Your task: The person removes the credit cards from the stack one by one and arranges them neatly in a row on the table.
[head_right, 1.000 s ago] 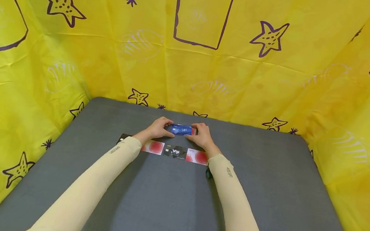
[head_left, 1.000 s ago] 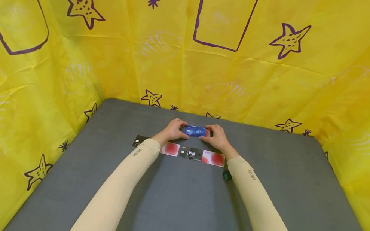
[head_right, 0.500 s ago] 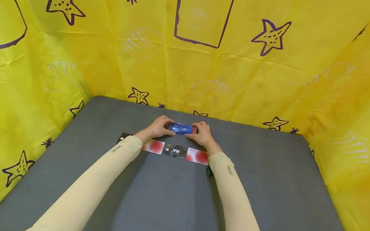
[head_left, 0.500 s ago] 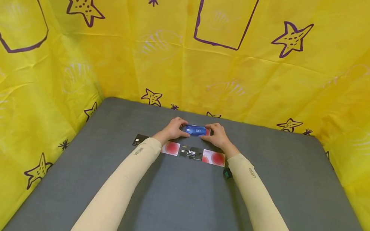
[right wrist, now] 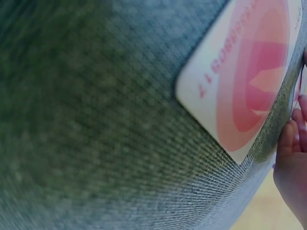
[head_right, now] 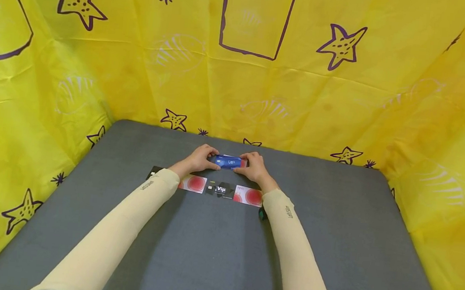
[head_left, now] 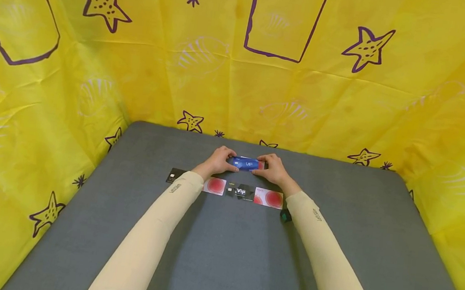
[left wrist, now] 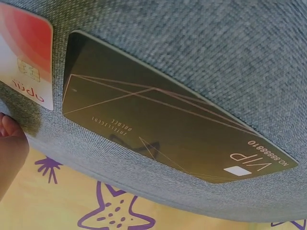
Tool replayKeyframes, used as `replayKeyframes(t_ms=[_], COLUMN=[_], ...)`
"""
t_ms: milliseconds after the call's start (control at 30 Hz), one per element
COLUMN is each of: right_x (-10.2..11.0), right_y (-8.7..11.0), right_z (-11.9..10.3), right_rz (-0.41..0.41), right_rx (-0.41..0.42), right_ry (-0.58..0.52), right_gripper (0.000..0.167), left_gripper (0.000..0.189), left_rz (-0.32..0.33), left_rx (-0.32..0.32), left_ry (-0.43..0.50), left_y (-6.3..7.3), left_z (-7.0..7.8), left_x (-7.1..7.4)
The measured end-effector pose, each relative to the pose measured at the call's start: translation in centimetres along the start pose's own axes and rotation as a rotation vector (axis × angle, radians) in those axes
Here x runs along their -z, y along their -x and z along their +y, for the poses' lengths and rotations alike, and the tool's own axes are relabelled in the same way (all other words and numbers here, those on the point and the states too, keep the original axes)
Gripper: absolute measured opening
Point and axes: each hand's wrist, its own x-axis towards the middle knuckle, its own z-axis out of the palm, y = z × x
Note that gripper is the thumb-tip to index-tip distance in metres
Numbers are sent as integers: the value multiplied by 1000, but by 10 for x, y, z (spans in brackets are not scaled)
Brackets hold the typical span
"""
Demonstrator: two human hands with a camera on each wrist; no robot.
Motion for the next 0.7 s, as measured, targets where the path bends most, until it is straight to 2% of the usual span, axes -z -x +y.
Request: replayKeyframes(t_ms=[267,700], right_x=[-2,-2], right_y=[2,3], right_z=[3,2], right_rz=[21,74], right_rx=[30,83], right_ry=[12,30], right_gripper=[57,58], left_gripper=[59,59], left_rz=[-14,12], left_rx=[7,21], left_ry=[7,63], left_y=[0,2], left_z=[1,0], left_x=[-1,-2])
